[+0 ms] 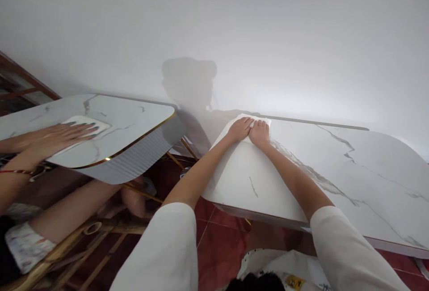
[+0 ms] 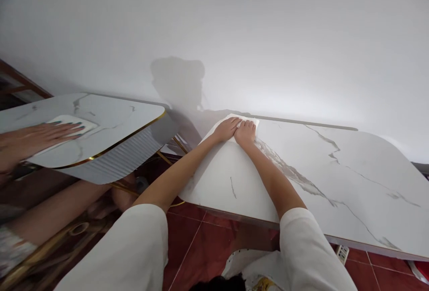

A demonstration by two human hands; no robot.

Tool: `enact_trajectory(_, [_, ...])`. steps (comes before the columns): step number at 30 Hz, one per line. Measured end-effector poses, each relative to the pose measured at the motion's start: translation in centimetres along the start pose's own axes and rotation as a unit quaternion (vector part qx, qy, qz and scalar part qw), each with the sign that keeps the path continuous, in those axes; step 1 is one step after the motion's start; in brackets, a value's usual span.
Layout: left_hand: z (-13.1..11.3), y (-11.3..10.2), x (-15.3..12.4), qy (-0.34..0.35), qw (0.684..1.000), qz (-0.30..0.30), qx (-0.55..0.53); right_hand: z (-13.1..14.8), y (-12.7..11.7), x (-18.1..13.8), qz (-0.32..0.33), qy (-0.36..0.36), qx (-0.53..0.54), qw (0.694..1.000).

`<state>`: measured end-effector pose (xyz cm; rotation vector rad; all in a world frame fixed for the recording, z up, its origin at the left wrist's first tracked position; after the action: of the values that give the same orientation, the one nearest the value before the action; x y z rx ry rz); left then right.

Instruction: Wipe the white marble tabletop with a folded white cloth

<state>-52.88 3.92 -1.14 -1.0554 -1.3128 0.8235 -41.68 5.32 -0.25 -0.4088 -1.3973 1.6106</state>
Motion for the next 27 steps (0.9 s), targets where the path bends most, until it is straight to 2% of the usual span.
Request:
enact_trajectory(4, [-1.2, -1.3, -3.1, -0.012, 1.0, 0.025, -0.011, 1.4, -0.6, -3.0, -0.009, 0.005, 0.018, 1.0])
enact_trajectory(9, [-2.7, -3.0, -7.5, -0.02, 1.0, 0.017, -0.005, 3.4, -1.5, -7.0, -0.008, -0.009, 0.034, 0.999])
enact_trajectory(15, [-4.7, -4.5, -12.3, -0.036, 0.999, 0.008, 0.017, 5.1, -2.4, -11.0, 0.046, -0.026, 0.03, 0.998])
enact_trajectory(19, [-6.3, -5.6, -15.5, -0.062, 0.998, 0.001, 0.026, 6.3, -3.3, -13.9, 0.05, -0.055, 0.024, 0.997])
enact_trajectory(27, [-8.3, -7.4, -20.1, -0.092, 0.995, -0.008, 0.023, 8.4, -4.6, -18.3, 0.066, -0.075, 0.021, 0.995])
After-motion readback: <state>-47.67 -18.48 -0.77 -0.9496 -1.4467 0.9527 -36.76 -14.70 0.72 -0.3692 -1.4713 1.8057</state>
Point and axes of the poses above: each hand's wrist, its own x-axis towards the middle knuckle, its own y-axis out of the palm, z = x × y, the point moved 4 cm from there along x, towards the middle knuckle, and after that the axes turned 1 degree about z, right-handed, at the moved point
